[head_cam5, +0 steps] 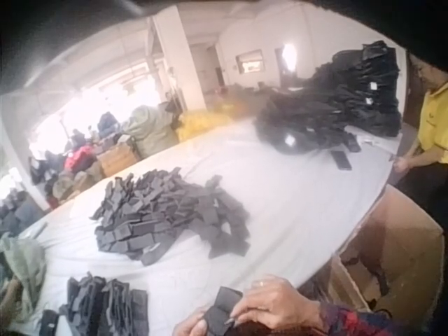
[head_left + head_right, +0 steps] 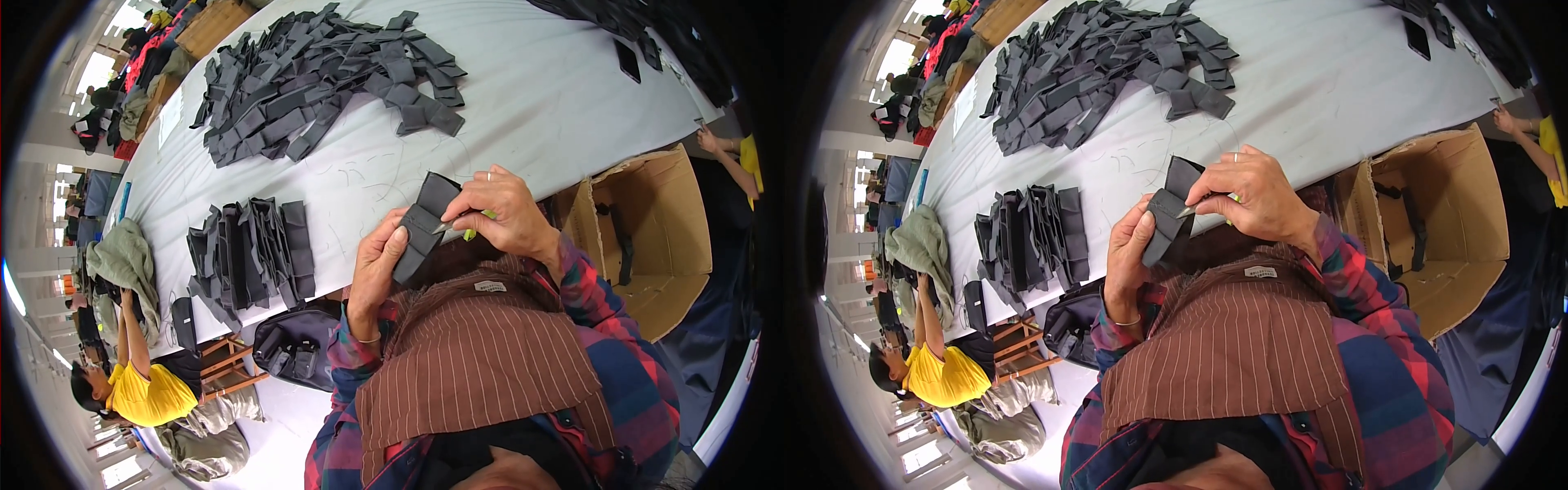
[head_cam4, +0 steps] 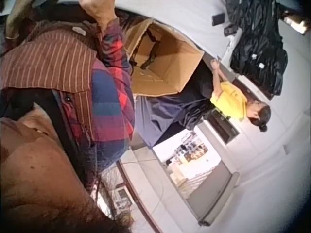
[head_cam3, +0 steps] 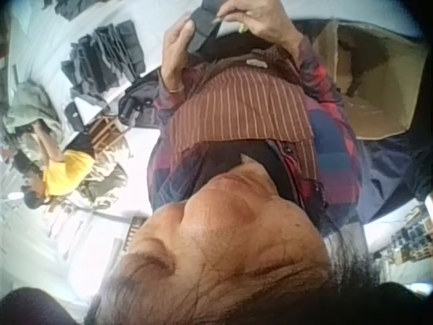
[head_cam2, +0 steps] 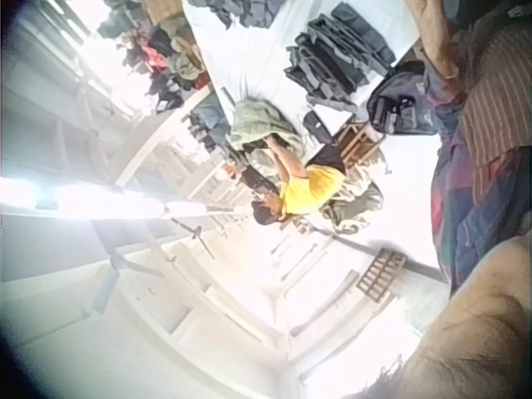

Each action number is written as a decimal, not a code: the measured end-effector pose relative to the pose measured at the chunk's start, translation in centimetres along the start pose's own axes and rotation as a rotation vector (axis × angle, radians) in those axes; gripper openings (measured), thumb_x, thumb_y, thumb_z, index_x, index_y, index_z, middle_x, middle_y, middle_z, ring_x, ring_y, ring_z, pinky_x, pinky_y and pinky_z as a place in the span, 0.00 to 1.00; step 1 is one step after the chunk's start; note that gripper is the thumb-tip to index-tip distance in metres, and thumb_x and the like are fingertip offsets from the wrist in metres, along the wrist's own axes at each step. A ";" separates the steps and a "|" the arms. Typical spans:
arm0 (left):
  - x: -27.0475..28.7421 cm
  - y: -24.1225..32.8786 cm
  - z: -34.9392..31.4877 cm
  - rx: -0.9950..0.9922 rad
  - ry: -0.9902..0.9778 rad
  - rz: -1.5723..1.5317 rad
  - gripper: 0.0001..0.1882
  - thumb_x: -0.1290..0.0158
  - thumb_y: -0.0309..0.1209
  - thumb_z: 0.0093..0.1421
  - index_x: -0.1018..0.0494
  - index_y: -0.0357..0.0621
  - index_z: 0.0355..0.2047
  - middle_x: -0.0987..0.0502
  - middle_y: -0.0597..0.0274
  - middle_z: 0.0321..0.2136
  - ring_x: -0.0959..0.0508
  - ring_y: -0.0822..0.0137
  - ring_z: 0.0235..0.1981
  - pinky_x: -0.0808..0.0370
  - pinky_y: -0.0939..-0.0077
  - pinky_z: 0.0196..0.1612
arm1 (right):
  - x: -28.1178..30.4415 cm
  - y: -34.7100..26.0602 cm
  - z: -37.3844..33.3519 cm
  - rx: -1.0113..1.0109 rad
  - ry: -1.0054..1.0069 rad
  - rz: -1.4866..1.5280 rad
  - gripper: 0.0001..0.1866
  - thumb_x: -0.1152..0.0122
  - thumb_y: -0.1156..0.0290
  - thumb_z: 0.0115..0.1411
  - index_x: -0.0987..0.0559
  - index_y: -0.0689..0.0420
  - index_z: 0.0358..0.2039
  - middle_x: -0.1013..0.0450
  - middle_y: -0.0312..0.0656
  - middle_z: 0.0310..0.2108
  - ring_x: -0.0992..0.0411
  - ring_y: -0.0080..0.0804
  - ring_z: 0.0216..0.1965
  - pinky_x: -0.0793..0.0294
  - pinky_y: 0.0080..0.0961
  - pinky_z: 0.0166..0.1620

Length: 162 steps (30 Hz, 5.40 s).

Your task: Trimming and preparing black fabric straps using scissors at a manufacturing table.

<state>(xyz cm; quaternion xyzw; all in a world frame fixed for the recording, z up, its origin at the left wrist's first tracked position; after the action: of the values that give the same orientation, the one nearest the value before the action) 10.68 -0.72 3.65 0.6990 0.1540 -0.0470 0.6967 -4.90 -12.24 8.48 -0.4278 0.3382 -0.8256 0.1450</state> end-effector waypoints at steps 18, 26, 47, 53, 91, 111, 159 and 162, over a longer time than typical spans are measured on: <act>0.3 0.5 -0.1 -0.090 0.093 0.255 0.13 0.41 0.26 0.55 0.25 0.34 0.41 0.28 0.59 0.44 0.29 0.70 0.44 0.33 0.79 0.47 | -0.3 -2.8 0.6 0.116 0.315 -0.324 0.12 0.33 0.70 0.45 0.20 0.49 0.33 0.31 0.33 0.23 0.33 0.31 0.24 0.41 0.27 0.29; -0.6 2.4 -0.4 -0.224 0.151 0.597 0.15 0.38 0.26 0.51 0.24 0.35 0.39 0.26 0.55 0.41 0.25 0.63 0.41 0.30 0.75 0.43 | -1.0 -2.2 0.5 0.093 0.267 -0.296 0.09 0.33 0.67 0.47 0.21 0.48 0.31 0.31 0.32 0.23 0.33 0.31 0.24 0.40 0.28 0.29; -1.1 3.4 -1.1 -0.269 0.205 0.911 0.13 0.39 0.23 0.49 0.23 0.36 0.37 0.25 0.54 0.40 0.24 0.62 0.38 0.28 0.75 0.40 | -1.6 -2.7 0.3 0.089 0.275 -0.300 0.10 0.34 0.67 0.47 0.20 0.49 0.33 0.29 0.32 0.23 0.33 0.32 0.24 0.39 0.28 0.28; -1.1 3.5 -1.2 -0.316 0.235 1.031 0.12 0.39 0.22 0.49 0.23 0.37 0.36 0.25 0.52 0.39 0.23 0.59 0.37 0.28 0.73 0.39 | -1.6 -3.2 0.3 0.071 0.258 -0.329 0.10 0.33 0.70 0.47 0.19 0.49 0.32 0.29 0.31 0.22 0.36 0.31 0.22 0.41 0.28 0.28; -1.6 3.3 -1.2 -0.502 0.243 1.173 0.11 0.38 0.24 0.46 0.22 0.43 0.33 0.25 0.55 0.40 0.26 0.55 0.37 0.32 0.65 0.38 | -0.2 -2.0 0.2 -0.081 0.414 -0.468 0.06 0.36 0.71 0.50 0.21 0.50 0.30 0.28 0.35 0.23 0.31 0.35 0.26 0.36 0.32 0.30; 2.6 -5.7 -1.0 0.044 0.489 -0.407 0.12 0.50 0.26 0.60 0.30 0.39 0.44 0.25 0.63 0.35 0.25 0.71 0.33 0.27 0.74 0.38 | -3.6 0.6 -0.4 -0.396 0.046 0.384 0.20 0.36 0.77 0.49 0.24 0.57 0.46 0.26 0.36 0.38 0.31 0.22 0.35 0.31 0.21 0.44; 2.1 -2.5 -1.6 -0.161 0.611 -0.079 0.12 0.46 0.28 0.61 0.23 0.32 0.42 0.22 0.67 0.32 0.27 0.80 0.32 0.31 0.87 0.38 | -7.0 -1.2 -0.4 -0.300 -0.008 0.380 0.12 0.35 0.73 0.52 0.22 0.55 0.39 0.25 0.39 0.27 0.29 0.27 0.26 0.30 0.22 0.32; 1.9 -2.8 -1.8 -0.145 0.617 -0.117 0.11 0.46 0.28 0.62 0.23 0.33 0.41 0.22 0.67 0.32 0.28 0.80 0.31 0.32 0.87 0.34 | -7.2 -0.7 -0.6 -0.267 -0.073 0.395 0.11 0.35 0.76 0.50 0.21 0.57 0.36 0.25 0.40 0.27 0.28 0.28 0.27 0.30 0.22 0.32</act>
<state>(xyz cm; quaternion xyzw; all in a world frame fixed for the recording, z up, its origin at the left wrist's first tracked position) 11.45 1.24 0.46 0.6190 0.4007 0.1383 0.6612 -1.10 -7.64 4.33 -0.3982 0.5159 -0.7134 0.2578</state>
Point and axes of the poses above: each hand's wrist, its own z-axis towards the middle knuckle, its own x-axis out of the back of the hand, y = z × x, the point moved 4 cm from there along z, towards the middle knuckle
